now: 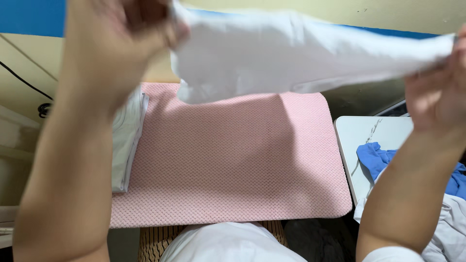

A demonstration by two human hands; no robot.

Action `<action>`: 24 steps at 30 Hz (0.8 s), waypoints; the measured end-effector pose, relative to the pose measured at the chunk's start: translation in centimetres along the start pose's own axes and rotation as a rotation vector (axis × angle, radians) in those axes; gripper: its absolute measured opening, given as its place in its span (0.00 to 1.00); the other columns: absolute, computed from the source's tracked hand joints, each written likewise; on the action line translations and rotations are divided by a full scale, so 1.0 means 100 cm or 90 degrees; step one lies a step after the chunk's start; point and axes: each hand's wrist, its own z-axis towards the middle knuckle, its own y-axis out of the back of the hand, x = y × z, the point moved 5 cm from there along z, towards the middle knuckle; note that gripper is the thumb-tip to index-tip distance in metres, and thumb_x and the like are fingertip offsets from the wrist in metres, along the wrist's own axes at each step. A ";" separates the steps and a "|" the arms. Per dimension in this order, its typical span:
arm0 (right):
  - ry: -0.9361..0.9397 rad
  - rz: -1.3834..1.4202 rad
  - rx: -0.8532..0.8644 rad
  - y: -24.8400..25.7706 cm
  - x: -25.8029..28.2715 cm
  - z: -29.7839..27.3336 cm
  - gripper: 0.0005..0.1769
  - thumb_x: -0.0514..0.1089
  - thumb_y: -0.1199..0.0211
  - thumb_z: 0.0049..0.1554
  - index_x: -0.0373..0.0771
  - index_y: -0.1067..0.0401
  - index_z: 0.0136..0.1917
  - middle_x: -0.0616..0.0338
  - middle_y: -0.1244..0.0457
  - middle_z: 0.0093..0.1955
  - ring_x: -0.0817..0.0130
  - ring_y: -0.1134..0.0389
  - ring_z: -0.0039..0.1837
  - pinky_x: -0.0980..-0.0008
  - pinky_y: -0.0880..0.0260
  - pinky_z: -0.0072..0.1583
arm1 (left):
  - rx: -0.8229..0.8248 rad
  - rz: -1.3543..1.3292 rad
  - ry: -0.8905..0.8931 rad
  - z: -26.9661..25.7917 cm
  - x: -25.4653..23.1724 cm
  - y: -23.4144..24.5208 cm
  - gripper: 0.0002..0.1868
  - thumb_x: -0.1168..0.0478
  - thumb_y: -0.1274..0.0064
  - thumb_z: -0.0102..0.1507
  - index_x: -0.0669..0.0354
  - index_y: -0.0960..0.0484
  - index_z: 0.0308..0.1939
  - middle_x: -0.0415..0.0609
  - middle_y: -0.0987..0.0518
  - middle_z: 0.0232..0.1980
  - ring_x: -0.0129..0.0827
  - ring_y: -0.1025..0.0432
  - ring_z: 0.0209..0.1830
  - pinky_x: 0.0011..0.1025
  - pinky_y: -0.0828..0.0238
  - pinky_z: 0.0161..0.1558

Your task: The person folds multiple white tank tops one by one on a pink mat. Each top is laid flat, smoothed, folded in half lengthwise, then folded again to form a compact rectangle and placed in a growing stack.

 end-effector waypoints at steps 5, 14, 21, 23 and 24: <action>-0.133 -0.272 -0.108 0.058 -0.051 -0.130 0.11 0.30 0.37 0.63 0.35 0.26 0.60 0.59 0.33 0.52 0.77 0.32 0.50 0.74 0.29 0.55 | 0.168 0.190 0.370 -0.132 0.091 -0.042 0.19 0.64 0.35 0.56 0.52 0.13 0.52 0.44 0.11 0.45 0.30 0.19 0.47 0.31 0.19 0.52; -0.633 -0.578 -0.088 0.088 -0.133 -0.252 0.19 0.41 0.31 0.54 0.34 0.22 0.59 0.63 0.36 0.35 0.75 0.39 0.39 0.75 0.40 0.43 | 0.366 0.261 0.667 -0.226 0.180 -0.074 0.22 0.56 0.49 0.65 0.46 0.24 0.64 0.46 0.17 0.59 0.33 0.21 0.57 0.29 0.26 0.58; -0.377 -0.833 -0.171 0.046 -0.127 -0.201 0.21 0.47 0.30 0.56 0.34 0.24 0.59 0.59 0.30 0.50 0.67 0.30 0.48 0.71 0.30 0.50 | 0.051 0.506 0.256 -0.168 0.224 -0.027 0.18 0.62 0.42 0.63 0.63 0.20 0.56 0.58 0.20 0.57 0.49 0.23 0.52 0.42 0.24 0.53; -0.250 -0.901 -0.146 0.016 -0.141 -0.181 0.20 0.47 0.31 0.59 0.36 0.24 0.61 0.54 0.31 0.59 0.61 0.32 0.58 0.66 0.29 0.52 | -0.017 0.542 0.103 -0.152 0.233 -0.027 0.21 0.66 0.40 0.58 0.67 0.21 0.56 0.62 0.22 0.58 0.55 0.26 0.56 0.45 0.27 0.55; -0.225 -0.933 -0.133 0.001 -0.153 -0.174 0.19 0.47 0.32 0.60 0.37 0.24 0.61 0.53 0.32 0.63 0.59 0.33 0.63 0.64 0.29 0.53 | -0.017 0.549 0.105 -0.146 0.242 -0.027 0.21 0.66 0.40 0.58 0.66 0.20 0.55 0.61 0.22 0.56 0.55 0.26 0.54 0.45 0.27 0.54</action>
